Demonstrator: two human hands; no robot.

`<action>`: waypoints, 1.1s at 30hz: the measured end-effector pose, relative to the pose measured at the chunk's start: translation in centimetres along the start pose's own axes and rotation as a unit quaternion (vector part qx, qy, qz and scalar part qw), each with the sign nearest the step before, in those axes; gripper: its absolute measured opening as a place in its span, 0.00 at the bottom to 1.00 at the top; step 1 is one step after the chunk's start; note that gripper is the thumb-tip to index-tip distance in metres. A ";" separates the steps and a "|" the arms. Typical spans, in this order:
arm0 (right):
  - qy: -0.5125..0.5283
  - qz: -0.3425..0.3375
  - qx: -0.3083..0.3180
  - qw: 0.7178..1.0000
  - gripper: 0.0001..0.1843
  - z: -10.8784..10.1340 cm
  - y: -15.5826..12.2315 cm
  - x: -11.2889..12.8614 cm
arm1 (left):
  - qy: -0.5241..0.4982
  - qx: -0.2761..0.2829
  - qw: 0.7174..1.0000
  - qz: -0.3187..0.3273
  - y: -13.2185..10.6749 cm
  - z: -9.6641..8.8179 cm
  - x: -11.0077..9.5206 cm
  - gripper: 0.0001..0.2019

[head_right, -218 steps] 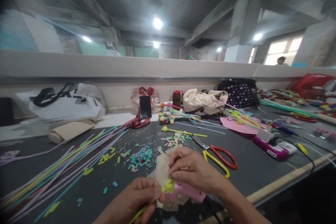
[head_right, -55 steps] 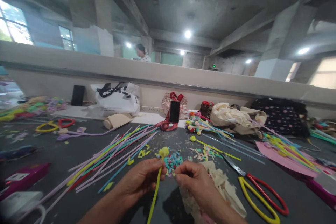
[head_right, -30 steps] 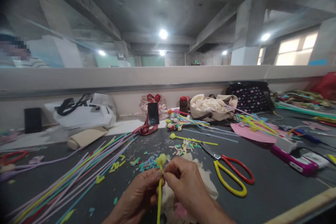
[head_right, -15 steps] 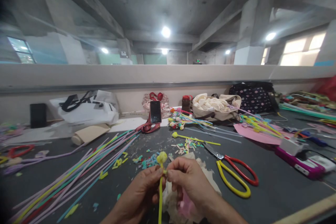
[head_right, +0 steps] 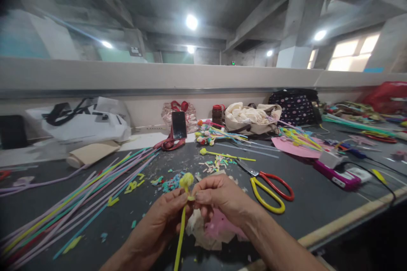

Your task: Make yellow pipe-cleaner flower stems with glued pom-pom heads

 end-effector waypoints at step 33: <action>-0.402 -0.133 -0.118 0.898 0.07 1.0 -3.2 3.8 | 0.043 0.016 0.999 0.009 0.5 0.2 0.9 0.15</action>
Point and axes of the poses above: each hand's wrist, its own y-axis towards the middle knuckle, its own z-axis out of the palm, x = y × z, the point moved 9 cm from there along y, towards the middle knuckle, and after that the axes turned 7 degrees about x, right-handed, at the moved point
